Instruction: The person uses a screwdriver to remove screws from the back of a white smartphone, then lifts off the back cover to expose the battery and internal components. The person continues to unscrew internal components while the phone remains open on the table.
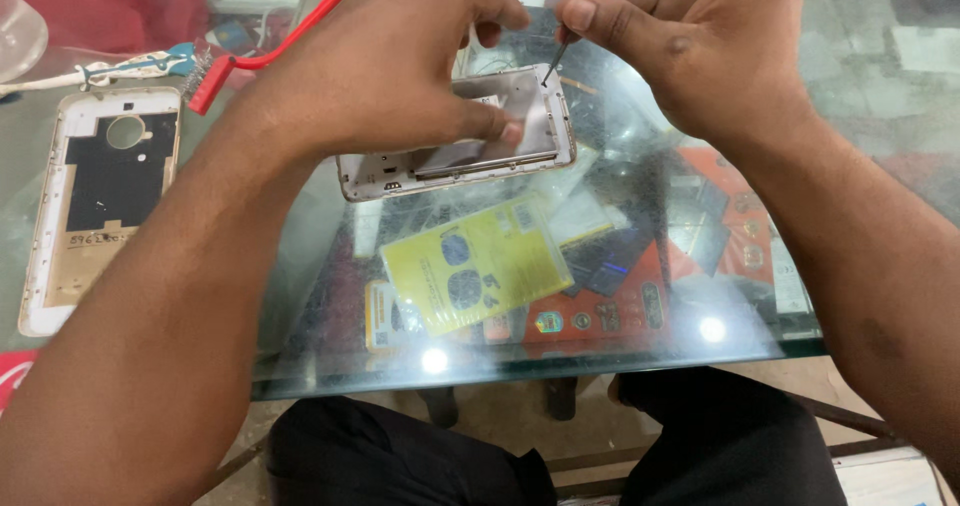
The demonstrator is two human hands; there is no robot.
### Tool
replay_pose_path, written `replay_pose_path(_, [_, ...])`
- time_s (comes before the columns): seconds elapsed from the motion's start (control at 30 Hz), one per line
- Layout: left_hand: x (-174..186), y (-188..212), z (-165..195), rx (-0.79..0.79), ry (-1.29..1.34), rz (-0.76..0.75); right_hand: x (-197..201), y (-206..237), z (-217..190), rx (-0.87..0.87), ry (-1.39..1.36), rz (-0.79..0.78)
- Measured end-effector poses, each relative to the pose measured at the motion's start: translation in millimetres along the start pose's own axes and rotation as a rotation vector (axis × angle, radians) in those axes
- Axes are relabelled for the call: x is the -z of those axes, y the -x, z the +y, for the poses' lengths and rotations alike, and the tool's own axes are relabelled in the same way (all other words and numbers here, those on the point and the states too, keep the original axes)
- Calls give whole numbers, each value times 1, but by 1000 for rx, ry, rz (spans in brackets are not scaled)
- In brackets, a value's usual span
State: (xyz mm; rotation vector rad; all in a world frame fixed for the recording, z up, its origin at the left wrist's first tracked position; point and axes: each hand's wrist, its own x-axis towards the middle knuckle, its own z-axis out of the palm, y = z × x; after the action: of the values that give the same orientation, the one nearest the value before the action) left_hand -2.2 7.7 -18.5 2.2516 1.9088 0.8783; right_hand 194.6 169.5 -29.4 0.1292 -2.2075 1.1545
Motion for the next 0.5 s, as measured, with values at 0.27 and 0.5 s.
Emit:
replay_pose_path(0.27, [-12,-7,11,125,153,42,-1,-2,-3,16,-1,-10])
replay_pose_path(0.5, [-8,-8,18,111,182,14,-6,-1,-6,26,5,5])
